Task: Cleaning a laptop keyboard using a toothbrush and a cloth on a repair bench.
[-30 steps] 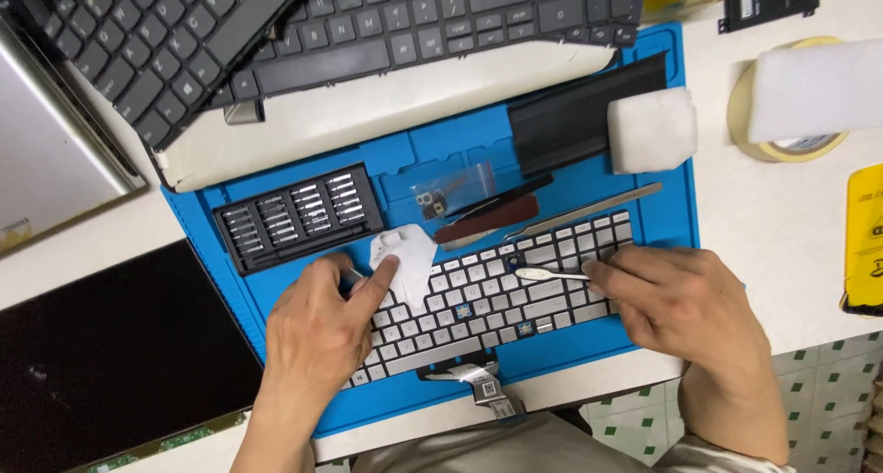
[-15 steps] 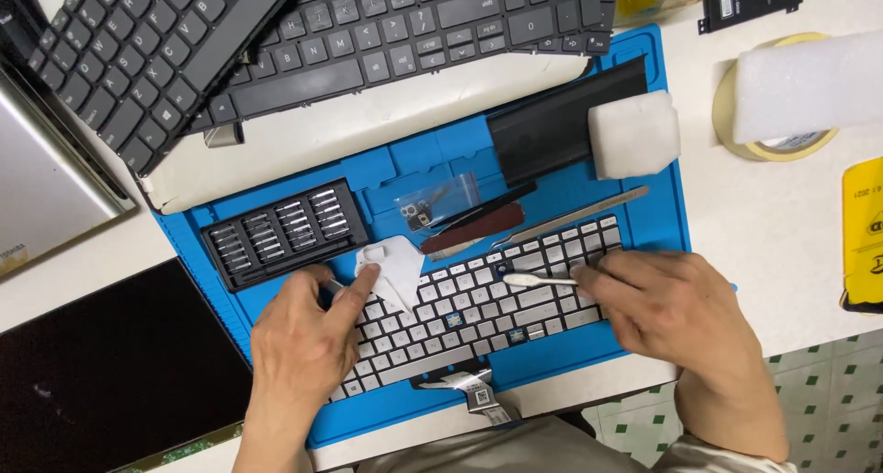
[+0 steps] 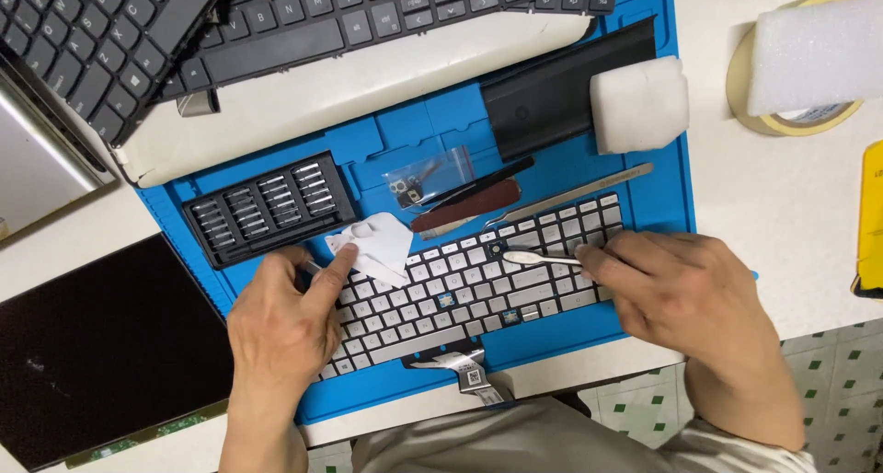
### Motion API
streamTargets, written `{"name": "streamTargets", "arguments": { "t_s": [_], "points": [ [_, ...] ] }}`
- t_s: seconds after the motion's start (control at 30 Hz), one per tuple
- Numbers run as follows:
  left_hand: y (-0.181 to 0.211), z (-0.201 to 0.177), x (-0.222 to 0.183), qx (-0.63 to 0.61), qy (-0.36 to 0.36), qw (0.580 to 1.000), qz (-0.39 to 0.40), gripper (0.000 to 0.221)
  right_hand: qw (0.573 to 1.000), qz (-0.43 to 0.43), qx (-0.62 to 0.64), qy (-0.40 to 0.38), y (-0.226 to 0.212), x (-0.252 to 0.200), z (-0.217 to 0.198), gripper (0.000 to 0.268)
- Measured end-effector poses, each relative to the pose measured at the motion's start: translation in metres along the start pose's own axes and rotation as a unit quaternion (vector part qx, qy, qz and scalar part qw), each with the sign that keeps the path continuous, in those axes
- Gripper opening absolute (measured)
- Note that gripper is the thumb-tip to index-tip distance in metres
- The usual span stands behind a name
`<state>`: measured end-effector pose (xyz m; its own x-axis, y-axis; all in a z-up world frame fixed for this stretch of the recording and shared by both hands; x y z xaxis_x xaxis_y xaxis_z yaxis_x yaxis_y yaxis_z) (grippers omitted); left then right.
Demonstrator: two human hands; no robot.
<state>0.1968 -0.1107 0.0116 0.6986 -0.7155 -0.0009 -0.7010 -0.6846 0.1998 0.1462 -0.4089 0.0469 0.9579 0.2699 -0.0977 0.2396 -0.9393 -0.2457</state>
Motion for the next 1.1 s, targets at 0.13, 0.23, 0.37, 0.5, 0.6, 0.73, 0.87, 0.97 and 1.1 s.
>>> {"name": "streamTargets", "arguments": {
  "t_s": [0.13, 0.23, 0.37, 0.5, 0.6, 0.73, 0.87, 0.97, 1.1],
  "points": [
    [0.0, -0.001, 0.0, 0.0, 0.005, 1.0, 0.002, 0.057, 1.0, -0.014, -0.009, 0.002, 0.0, 0.004, -0.002, 0.027],
    [-0.002, 0.0, 0.002, 0.0, -0.001, 1.0, 0.001, 0.056, 0.999, -0.031, -0.024, -0.016, -0.001, 0.01, -0.007, 0.025],
    [-0.002, 0.001, 0.001, 0.002, 0.002, 1.0, 0.003, 0.057, 0.998, -0.055, 0.0, 0.017, 0.002, 0.022, -0.01, 0.027],
    [-0.003, 0.003, 0.0, -0.002, 0.001, 1.0, 0.0, 0.056, 0.998, -0.066, 0.012, 0.018, -0.002, 0.019, 0.003, 0.032],
    [-0.002, 0.002, 0.001, -0.003, 0.003, 1.0, 0.001, 0.059, 0.997, -0.073, 0.022, -0.008, -0.004, 0.016, 0.005, 0.034],
    [-0.002, 0.003, 0.0, -0.008, -0.002, 1.0, -0.004, 0.057, 0.998, -0.054, 0.008, 0.011, -0.002, 0.018, 0.001, 0.031],
    [-0.002, 0.002, 0.001, -0.008, 0.006, 1.0, 0.002, 0.06, 0.998, -0.06, 0.009, -0.019, -0.004, 0.016, 0.0, 0.032],
    [-0.001, 0.001, 0.003, 0.0, 0.005, 1.0, 0.006, 0.054, 0.999, -0.039, 0.004, 0.03, 0.0, 0.019, -0.002, 0.036],
    [0.0, -0.001, 0.004, -0.005, 0.01, 1.0, -0.001, 0.056, 0.997, -0.075, -0.009, 0.005, -0.008, 0.015, 0.004, 0.036]
  ]
}}
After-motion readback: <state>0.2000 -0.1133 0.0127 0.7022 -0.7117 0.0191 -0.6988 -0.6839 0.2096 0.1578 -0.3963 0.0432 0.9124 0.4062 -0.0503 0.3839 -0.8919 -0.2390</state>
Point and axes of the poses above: each hand's wrist, its own x-axis towards the middle knuckle, its own z-axis out of the palm, y = z × x, the point moved 10 cm from there along x, towards the middle knuckle, and after that the axes turned 14 degrees about z, right-handed, at the moved point
